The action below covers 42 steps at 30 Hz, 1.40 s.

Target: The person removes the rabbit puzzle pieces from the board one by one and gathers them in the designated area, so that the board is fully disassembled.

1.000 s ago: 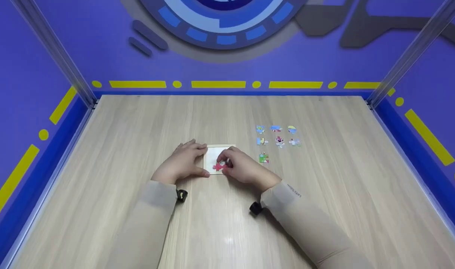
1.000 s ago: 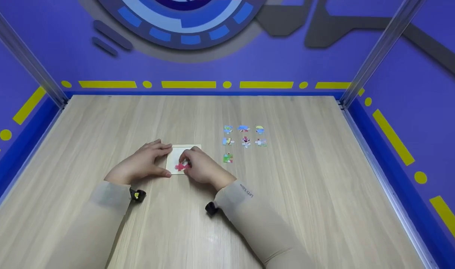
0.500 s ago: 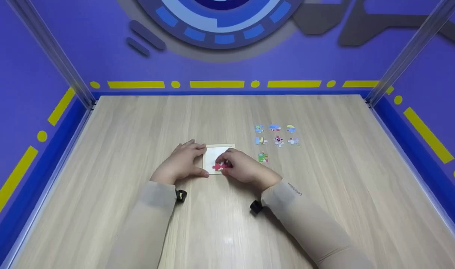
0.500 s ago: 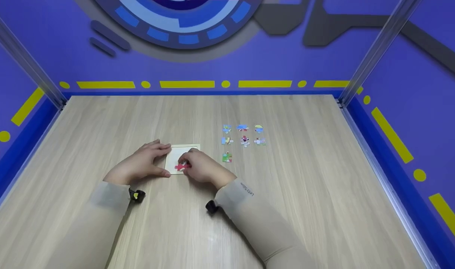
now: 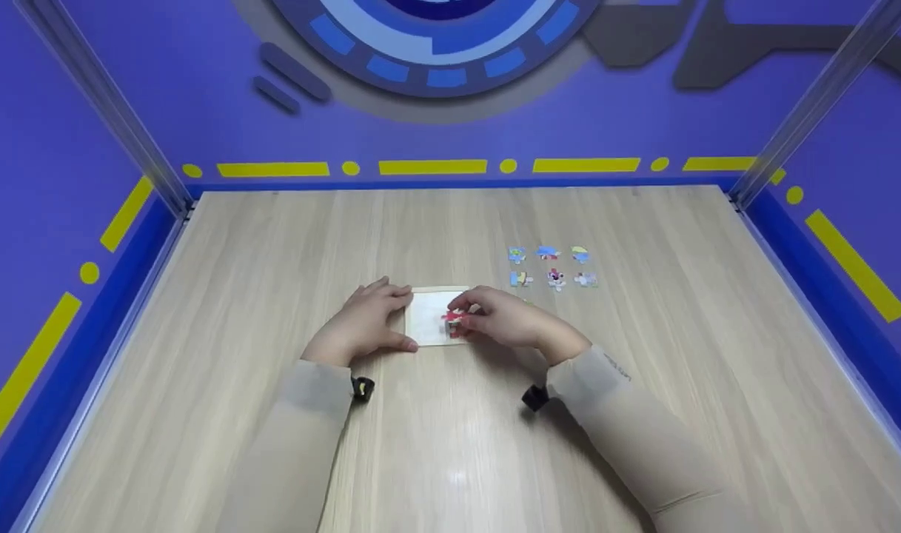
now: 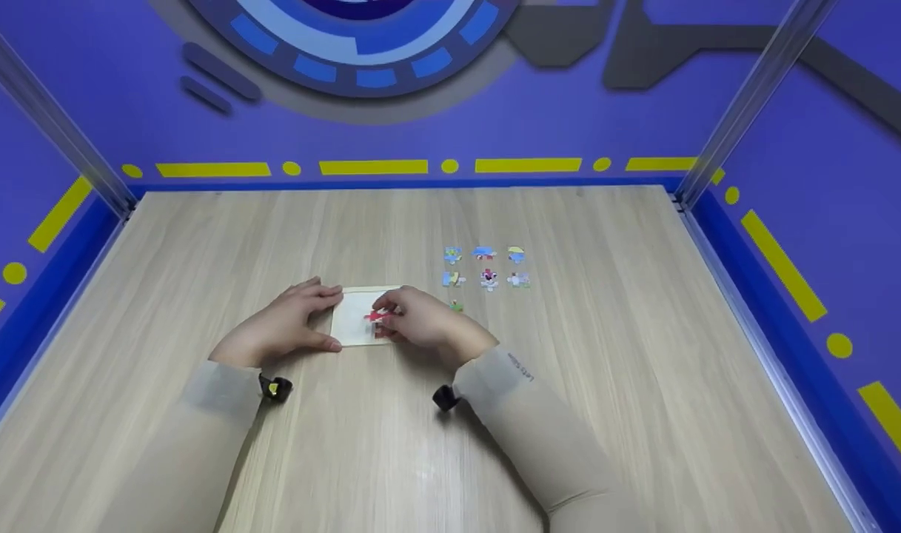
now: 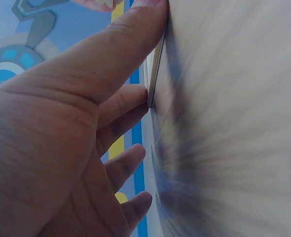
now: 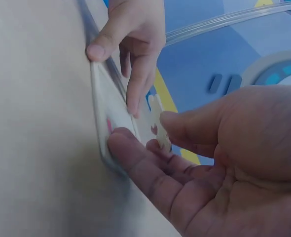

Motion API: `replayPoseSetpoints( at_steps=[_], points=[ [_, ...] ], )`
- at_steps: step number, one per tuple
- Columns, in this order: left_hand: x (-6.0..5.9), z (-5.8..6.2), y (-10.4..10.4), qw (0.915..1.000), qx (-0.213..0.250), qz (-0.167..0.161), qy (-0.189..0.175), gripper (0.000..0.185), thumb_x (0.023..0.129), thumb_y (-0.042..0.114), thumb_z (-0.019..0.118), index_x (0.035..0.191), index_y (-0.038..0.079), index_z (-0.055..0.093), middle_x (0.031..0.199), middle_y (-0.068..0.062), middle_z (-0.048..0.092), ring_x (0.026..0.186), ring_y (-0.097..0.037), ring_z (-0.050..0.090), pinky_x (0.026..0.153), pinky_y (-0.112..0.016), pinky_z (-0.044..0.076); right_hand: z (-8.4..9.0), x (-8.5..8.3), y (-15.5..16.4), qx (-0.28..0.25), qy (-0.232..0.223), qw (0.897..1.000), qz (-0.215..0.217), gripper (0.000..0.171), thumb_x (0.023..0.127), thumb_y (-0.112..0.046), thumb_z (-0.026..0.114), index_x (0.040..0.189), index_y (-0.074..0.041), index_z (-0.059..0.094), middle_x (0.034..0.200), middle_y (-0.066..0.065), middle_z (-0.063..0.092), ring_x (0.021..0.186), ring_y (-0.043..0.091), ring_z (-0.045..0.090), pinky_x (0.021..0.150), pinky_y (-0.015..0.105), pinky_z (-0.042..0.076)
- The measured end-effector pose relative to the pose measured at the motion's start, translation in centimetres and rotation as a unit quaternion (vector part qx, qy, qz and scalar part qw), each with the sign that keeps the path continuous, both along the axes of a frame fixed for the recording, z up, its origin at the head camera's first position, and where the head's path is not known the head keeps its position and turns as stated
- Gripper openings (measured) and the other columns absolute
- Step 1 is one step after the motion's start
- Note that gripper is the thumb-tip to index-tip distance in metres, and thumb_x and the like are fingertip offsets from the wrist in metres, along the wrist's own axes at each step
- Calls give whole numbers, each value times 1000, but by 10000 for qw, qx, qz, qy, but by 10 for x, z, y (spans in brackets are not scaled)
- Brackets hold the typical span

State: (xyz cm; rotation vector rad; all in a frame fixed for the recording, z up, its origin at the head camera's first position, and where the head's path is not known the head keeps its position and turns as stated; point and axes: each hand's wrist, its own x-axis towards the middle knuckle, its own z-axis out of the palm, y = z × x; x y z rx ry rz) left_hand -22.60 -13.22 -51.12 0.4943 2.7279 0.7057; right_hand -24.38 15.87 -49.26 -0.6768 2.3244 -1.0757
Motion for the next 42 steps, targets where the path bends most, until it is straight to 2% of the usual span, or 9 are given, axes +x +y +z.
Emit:
replayPoseSetpoints(
  at_steps=[3,8,16,23,29,34,42],
  points=[
    [1,1,-1,10000,-21,15,8,101,89,47,96,170,7,51,183,-8,43,178,-41,18,148,-64,9,2,0,16,188,279,9994,63,37,116,-18,63,152,-12,69,144,12,70,122,23,71,112,45,58],
    [0,2,-3,10000,-33,28,21,102,89,47,96,170,8,50,183,-9,43,178,-42,18,148,-64,9,6,-3,45,348,540,9979,-21,37,115,-18,65,151,-17,71,143,9,70,122,28,64,104,42,56],
    [-1,2,-4,10000,-33,88,-14,103,88,48,96,171,8,49,184,-7,42,179,-40,16,148,-62,8,10,-5,86,321,928,9950,-168,37,111,-10,69,148,-12,71,143,10,70,122,31,67,106,48,59],
    [1,1,-2,10000,-20,87,-42,102,88,47,96,170,8,50,183,-7,43,179,-40,17,148,-62,8,7,-7,120,268,1183,9917,-438,35,108,-7,71,143,-10,73,145,12,70,115,29,69,98,39,59],
    [2,0,1,9999,98,95,-89,102,88,45,97,170,7,50,183,-7,43,179,-39,16,149,-61,8,4,-13,143,509,1236,9888,-664,34,107,-6,74,141,-10,75,140,14,73,114,28,70,96,36,59],
    [1,-1,2,9998,141,99,-51,101,87,45,97,169,8,52,183,-5,44,179,-38,16,149,-60,6,-1,-18,153,684,1199,9869,-829,34,106,-10,78,140,-10,76,137,15,74,114,29,68,98,40,58],
    [2,0,0,9998,134,97,-73,101,87,45,97,169,7,52,183,-6,44,179,-39,17,149,-60,9,-11,-20,155,831,1111,9874,-764,33,104,-13,81,137,-12,78,128,12,74,115,28,65,104,46,55]
  ],
)
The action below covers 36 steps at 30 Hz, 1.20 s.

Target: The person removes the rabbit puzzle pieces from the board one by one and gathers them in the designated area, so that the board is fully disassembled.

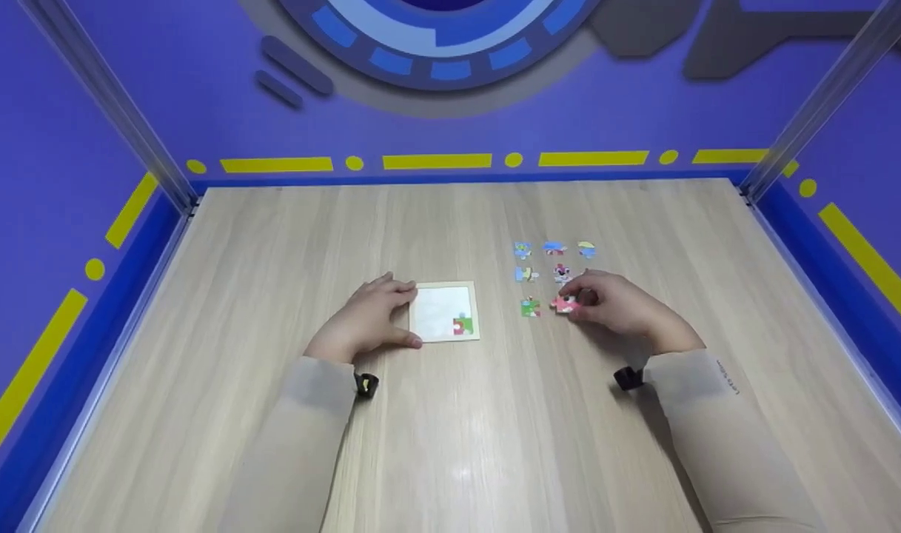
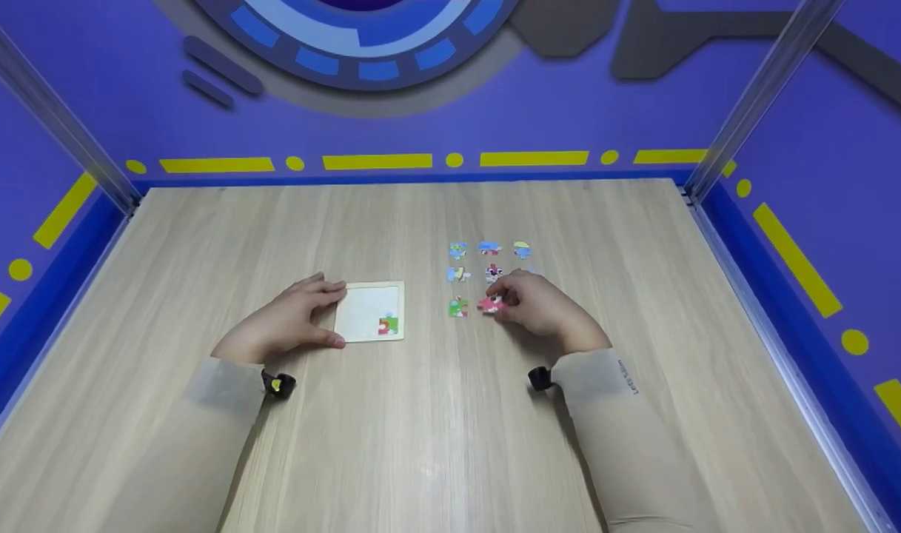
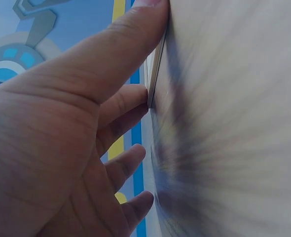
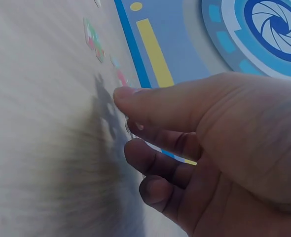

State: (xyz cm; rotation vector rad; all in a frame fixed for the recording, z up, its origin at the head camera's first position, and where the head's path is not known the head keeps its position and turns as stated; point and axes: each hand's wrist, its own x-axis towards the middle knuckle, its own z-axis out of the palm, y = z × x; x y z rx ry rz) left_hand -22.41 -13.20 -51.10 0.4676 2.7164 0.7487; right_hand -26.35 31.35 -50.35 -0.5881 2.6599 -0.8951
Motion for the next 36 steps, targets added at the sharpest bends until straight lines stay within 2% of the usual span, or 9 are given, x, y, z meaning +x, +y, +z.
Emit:
replayPoseSetpoints(
  at_steps=[5,12,19,22,26,30,36],
  points=[
    [-1,-2,0,10000,-25,-21,46,102,87,46,97,169,7,51,183,-7,44,179,-39,19,149,-60,10,0,1,0,27,-55,10000,11,33,103,-10,81,136,-11,79,122,12,74,125,34,66,111,52,54],
    [0,-1,0,10000,-29,-8,10,102,87,45,97,169,7,51,183,-7,44,179,-40,18,148,-61,11,-1,-1,2,116,-15,9999,23,32,102,-10,83,134,-11,79,120,11,73,106,24,62,96,38,52],
    [0,-1,0,10000,-42,45,-28,101,88,45,97,170,9,50,183,-6,43,179,-40,17,148,-62,11,0,-1,2,246,57,9996,-147,39,101,-13,84,140,-12,76,130,12,73,111,30,61,101,45,51],
    [-1,-1,0,10000,-47,41,-17,101,88,45,97,170,8,50,183,-7,43,179,-41,17,148,-63,11,2,1,-1,169,-82,9995,-273,41,102,-14,83,142,-15,75,137,11,72,115,31,60,101,45,52],
    [0,-1,0,10000,-32,26,-7,101,88,45,97,170,7,51,183,-7,43,179,-40,17,148,-62,11,3,2,-7,-33,-147,9993,-337,38,105,-14,78,143,-16,75,142,11,72,112,30,60,95,39,54],
    [0,0,0,10000,-44,2,24,101,87,44,97,169,7,51,183,-8,44,179,-40,17,148,-61,10,4,4,-17,-289,-26,9990,-331,36,107,-18,77,142,-12,76,143,11,72,111,28,61,92,36,53],
    [-2,1,-1,9999,-80,-104,95,99,88,44,97,168,6,53,181,-10,46,178,-42,20,148,-62,12,9,9,-46,-587,110,9981,-161,34,109,-22,75,141,-10,76,142,11,72,112,29,66,92,39,56]
  ],
)
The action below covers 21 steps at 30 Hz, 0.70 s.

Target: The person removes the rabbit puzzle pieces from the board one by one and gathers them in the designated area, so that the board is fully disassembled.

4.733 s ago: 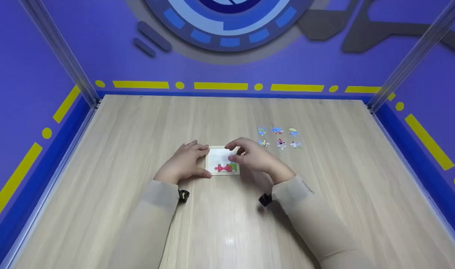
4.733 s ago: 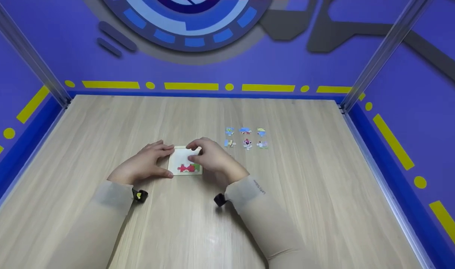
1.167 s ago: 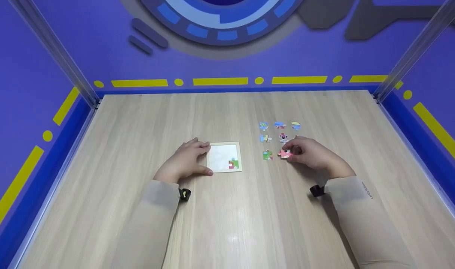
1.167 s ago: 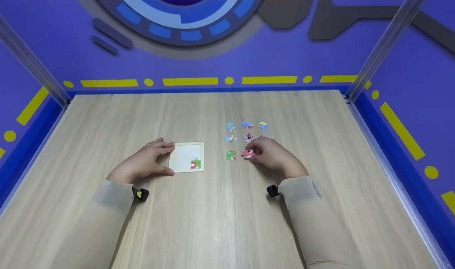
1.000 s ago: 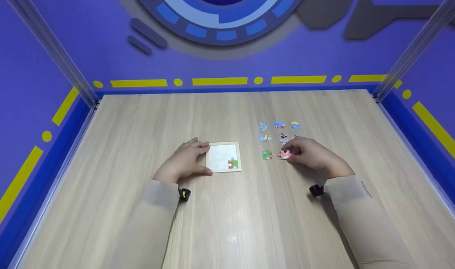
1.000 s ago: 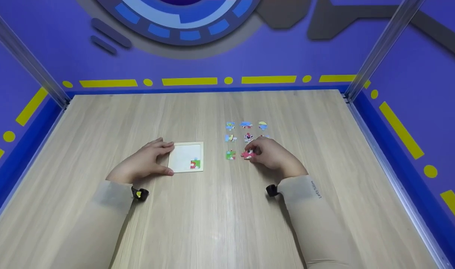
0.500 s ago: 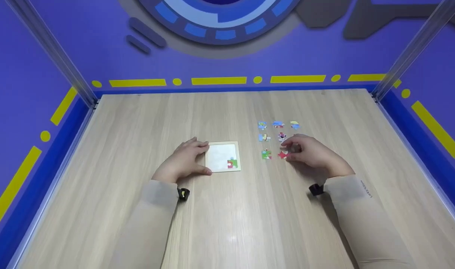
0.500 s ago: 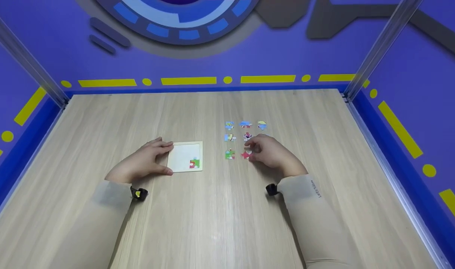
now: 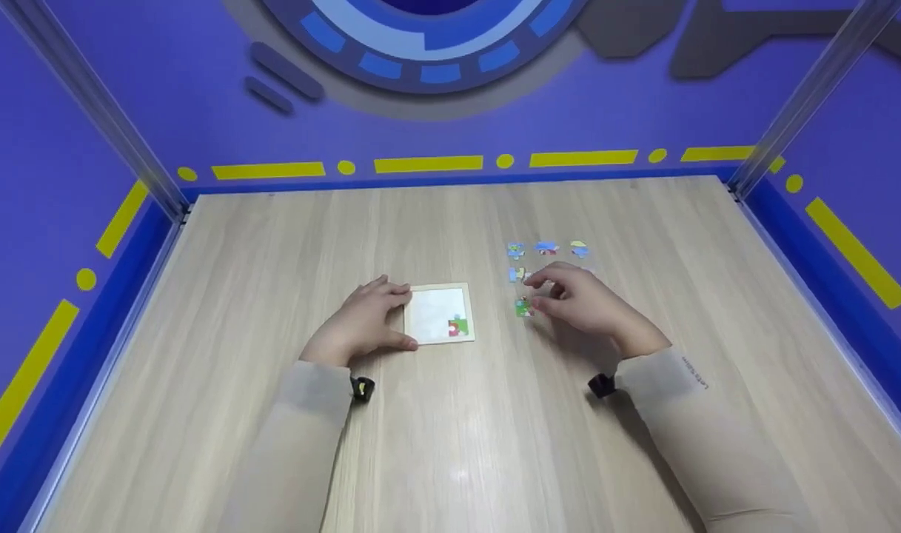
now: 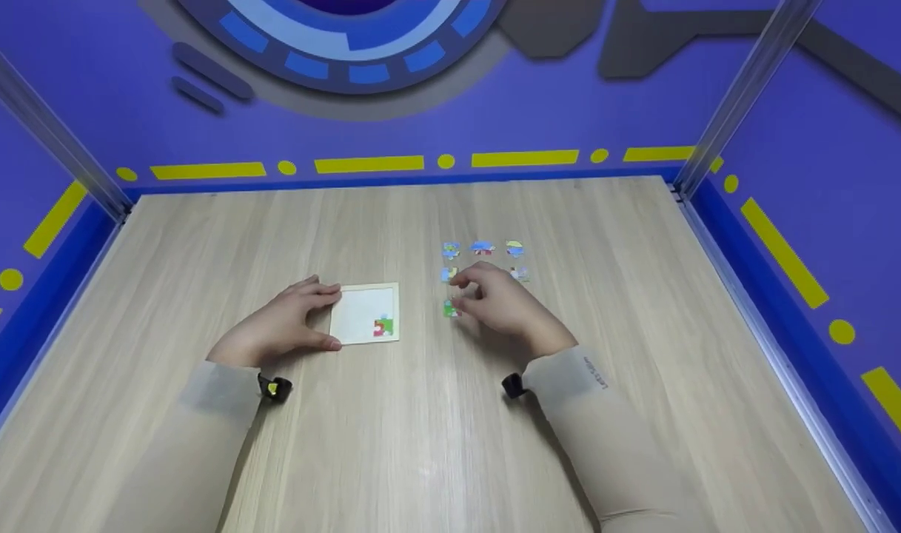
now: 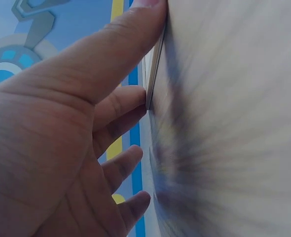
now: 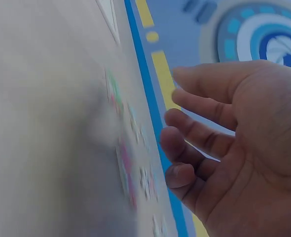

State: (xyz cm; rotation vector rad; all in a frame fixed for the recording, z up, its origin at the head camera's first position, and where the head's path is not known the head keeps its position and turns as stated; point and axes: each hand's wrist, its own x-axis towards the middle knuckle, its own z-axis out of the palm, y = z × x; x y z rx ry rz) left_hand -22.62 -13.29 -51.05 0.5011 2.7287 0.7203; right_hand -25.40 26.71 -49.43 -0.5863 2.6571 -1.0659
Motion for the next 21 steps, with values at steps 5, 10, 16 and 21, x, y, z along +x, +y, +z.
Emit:
replayPoseSetpoints(
  at_steps=[5,10,16,21],
  points=[
    [1,0,0,9999,-105,-70,16,97,91,48,93,169,6,52,181,-10,46,178,-42,21,147,-64,14,10,4,-35,-15,97,9996,275,36,109,-23,75,142,-9,76,144,11,73,113,29,68,91,38,58],
    [2,1,0,9999,-110,-20,-30,94,93,49,88,169,6,53,181,-9,46,178,-42,20,147,-65,12,23,7,-66,-128,62,9993,354,39,108,-24,74,144,-8,74,147,14,73,113,29,69,89,38,60],
    [3,2,3,9999,-111,114,-67,91,95,45,91,169,8,53,182,-8,45,178,-41,20,148,-63,11,26,10,-90,-439,10,9988,221,36,108,-24,75,142,-13,76,147,14,71,110,28,70,88,34,58],
    [3,2,5,9998,-152,154,-34,89,96,44,91,169,8,54,182,-8,46,178,-42,21,148,-62,12,14,13,-104,-478,-107,9982,350,39,106,-24,76,143,-10,75,144,12,71,108,26,69,87,33,58]
  ],
)
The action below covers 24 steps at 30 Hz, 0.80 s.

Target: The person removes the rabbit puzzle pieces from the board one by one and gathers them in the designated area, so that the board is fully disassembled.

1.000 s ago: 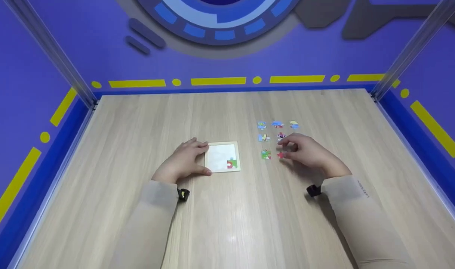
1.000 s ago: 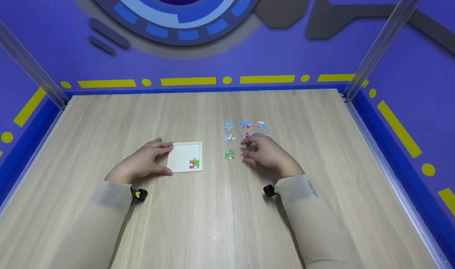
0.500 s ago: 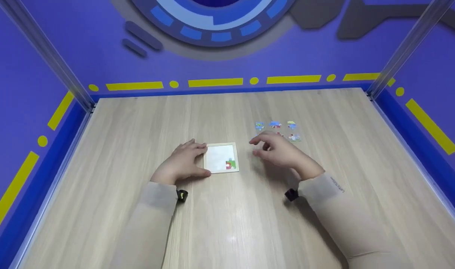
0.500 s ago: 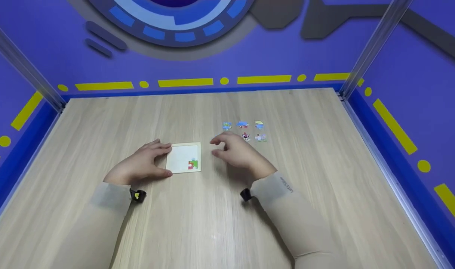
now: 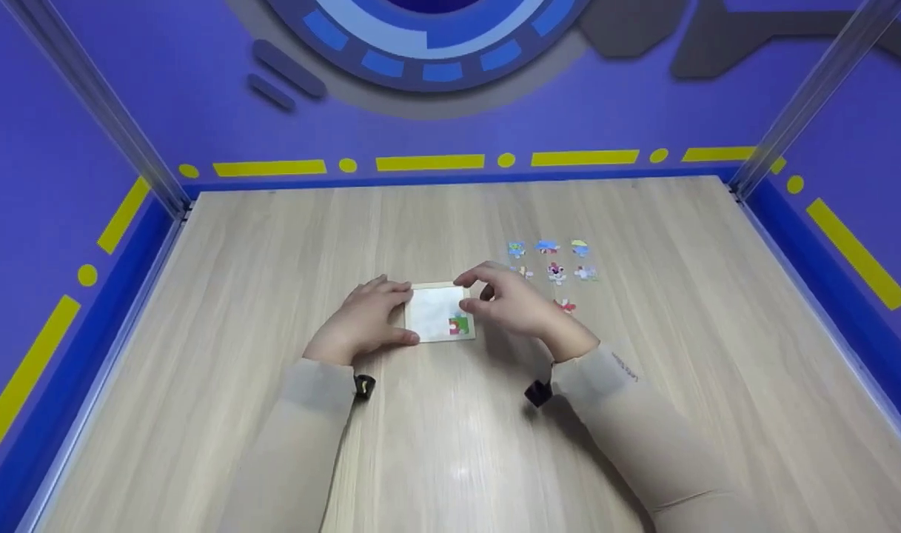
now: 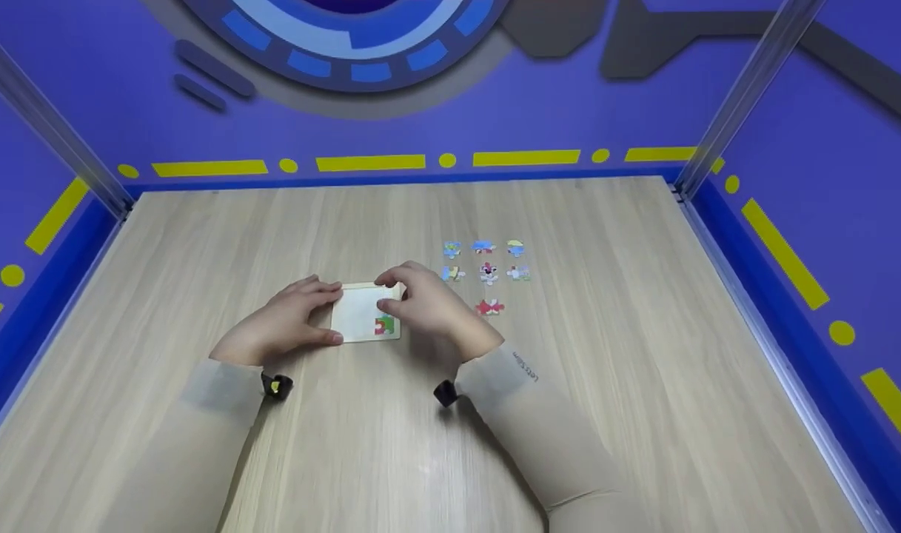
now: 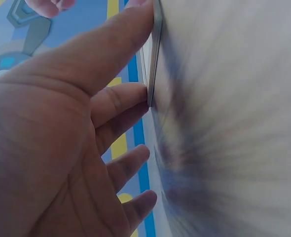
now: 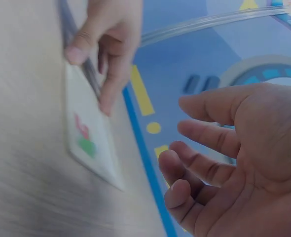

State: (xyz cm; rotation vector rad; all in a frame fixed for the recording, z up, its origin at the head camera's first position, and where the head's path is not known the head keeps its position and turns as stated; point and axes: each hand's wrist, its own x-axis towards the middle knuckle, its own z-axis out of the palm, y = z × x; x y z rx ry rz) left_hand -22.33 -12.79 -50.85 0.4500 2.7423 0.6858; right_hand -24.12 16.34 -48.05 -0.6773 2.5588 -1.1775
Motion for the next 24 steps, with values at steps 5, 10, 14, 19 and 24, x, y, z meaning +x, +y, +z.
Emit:
replayPoseSetpoints(
  at_steps=[5,10,14,19,24],
  points=[
    [1,2,2,10000,-36,-10,46,89,97,44,90,168,7,54,183,-8,43,177,-43,21,148,-63,14,-15,2,-6,255,56,9996,139,40,106,-19,76,144,-6,75,143,13,71,106,25,66,94,39,58],
    [3,2,3,9998,-149,-66,62,91,97,46,89,169,7,52,185,-6,40,178,-43,18,147,-63,16,-29,4,-11,699,195,9970,277,44,106,-17,77,149,-6,73,149,17,67,114,28,66,103,48,60],
    [2,2,4,9996,-217,-123,113,90,97,46,89,169,7,53,185,-6,39,178,-44,17,147,-65,17,-34,6,-14,1168,381,9916,407,45,108,-17,76,151,-5,72,154,18,63,112,26,67,104,49,61],
    [2,3,4,9998,-203,-70,38,90,97,46,89,170,8,51,185,-5,39,178,-43,16,146,-67,19,-35,10,-16,1447,753,9851,547,37,109,-14,74,143,-1,77,151,19,63,113,28,70,109,51,63],
    [3,2,4,9998,-167,-33,56,91,97,45,89,170,7,51,184,-7,41,178,-44,18,146,-66,19,-37,9,-18,1302,683,9881,460,31,107,-11,76,137,-3,78,146,17,65,114,29,70,107,51,63]
  ],
)
